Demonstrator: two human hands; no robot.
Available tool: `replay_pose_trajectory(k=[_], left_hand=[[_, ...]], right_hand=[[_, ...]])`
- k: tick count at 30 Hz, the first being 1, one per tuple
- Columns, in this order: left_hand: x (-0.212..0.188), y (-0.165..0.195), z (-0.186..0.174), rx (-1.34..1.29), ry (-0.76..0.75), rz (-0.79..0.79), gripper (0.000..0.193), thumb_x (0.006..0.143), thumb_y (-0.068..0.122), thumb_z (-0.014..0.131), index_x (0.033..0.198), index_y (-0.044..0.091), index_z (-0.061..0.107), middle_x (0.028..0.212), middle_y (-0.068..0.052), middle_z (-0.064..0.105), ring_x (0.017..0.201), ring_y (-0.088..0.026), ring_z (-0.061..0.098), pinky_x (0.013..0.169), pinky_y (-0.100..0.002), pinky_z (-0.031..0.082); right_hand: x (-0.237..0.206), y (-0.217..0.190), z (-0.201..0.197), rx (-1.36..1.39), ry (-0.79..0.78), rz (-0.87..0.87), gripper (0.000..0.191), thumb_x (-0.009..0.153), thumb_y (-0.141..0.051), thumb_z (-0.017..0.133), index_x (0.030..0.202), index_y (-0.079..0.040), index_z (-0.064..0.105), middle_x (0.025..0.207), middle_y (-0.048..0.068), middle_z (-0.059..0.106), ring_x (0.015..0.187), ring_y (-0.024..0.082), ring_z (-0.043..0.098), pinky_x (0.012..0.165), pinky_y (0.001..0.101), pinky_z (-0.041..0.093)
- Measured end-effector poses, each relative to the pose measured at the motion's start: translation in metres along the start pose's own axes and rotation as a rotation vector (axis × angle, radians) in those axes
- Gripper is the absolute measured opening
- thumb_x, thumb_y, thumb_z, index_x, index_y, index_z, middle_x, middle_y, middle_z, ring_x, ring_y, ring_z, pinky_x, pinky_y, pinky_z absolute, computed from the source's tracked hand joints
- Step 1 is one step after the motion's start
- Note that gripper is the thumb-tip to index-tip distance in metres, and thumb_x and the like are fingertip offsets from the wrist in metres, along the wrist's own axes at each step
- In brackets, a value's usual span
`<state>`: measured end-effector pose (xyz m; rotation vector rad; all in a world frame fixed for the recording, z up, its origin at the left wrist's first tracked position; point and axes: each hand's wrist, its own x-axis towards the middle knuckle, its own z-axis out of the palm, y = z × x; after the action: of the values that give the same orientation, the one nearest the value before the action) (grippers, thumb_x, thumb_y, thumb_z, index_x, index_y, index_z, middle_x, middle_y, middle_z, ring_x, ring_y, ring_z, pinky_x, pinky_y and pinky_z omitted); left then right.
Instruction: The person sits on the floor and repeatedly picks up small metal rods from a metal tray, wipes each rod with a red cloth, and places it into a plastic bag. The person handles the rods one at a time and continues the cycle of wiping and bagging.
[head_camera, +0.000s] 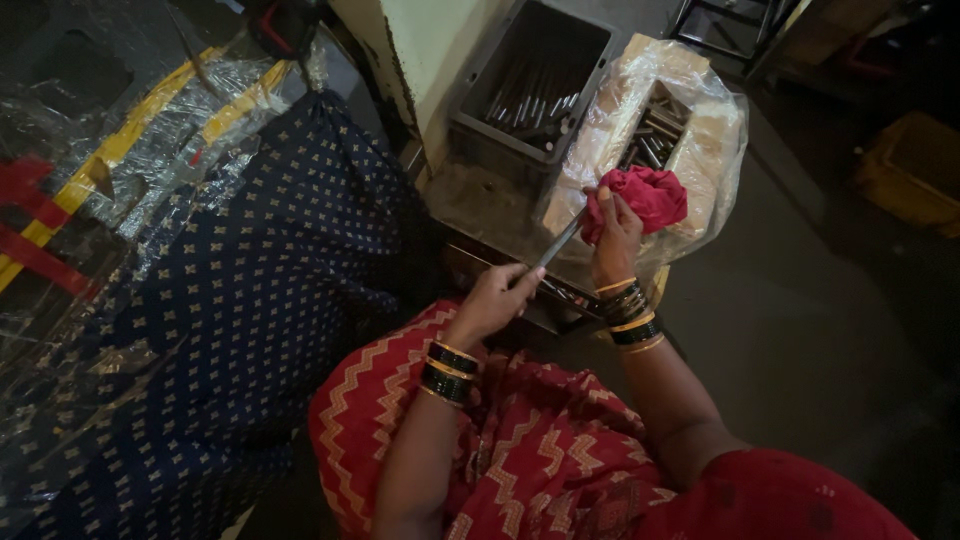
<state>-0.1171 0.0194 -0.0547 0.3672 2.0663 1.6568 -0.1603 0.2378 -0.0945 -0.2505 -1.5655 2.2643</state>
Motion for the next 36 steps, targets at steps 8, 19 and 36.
replay_pose_trajectory(k=[8,19,36], left_hand=[[0.013,-0.034,0.015,-0.413,-0.178,-0.009,0.043,0.106,0.040,0.056,0.079,0.007,0.058,0.069,0.003,0.052,0.058,-0.006,0.050,0.051,-0.024,0.042],[0.009,-0.039,0.019,-0.502,-0.055,-0.059,0.040,0.105,0.038,0.056,0.081,0.007,0.060,0.069,0.002,0.054,0.055,-0.007,0.051,0.051,-0.023,0.042],[-0.046,0.005,-0.079,-0.567,0.517,0.085,0.039,0.107,0.032,0.055,0.076,0.008,0.058,0.063,0.003,0.049,0.055,-0.008,0.050,0.052,-0.025,0.040]], right_hand=[[0.000,-0.006,0.006,-0.154,0.049,-0.092,0.034,0.106,-0.033,0.063,0.102,-0.001,0.074,0.069,-0.008,0.053,0.056,0.001,0.044,0.049,0.0221,0.031],[0.015,0.010,-0.006,-0.556,0.048,-0.334,0.029,0.100,-0.023,0.084,0.094,0.002,0.070,0.079,0.001,0.065,0.070,0.005,0.055,0.061,0.0221,0.047],[0.028,0.076,0.147,-1.224,-0.506,-0.535,0.027,0.097,-0.032,0.069,0.111,-0.009,0.069,0.115,0.015,0.065,0.112,0.037,0.061,0.095,0.0494,0.048]])
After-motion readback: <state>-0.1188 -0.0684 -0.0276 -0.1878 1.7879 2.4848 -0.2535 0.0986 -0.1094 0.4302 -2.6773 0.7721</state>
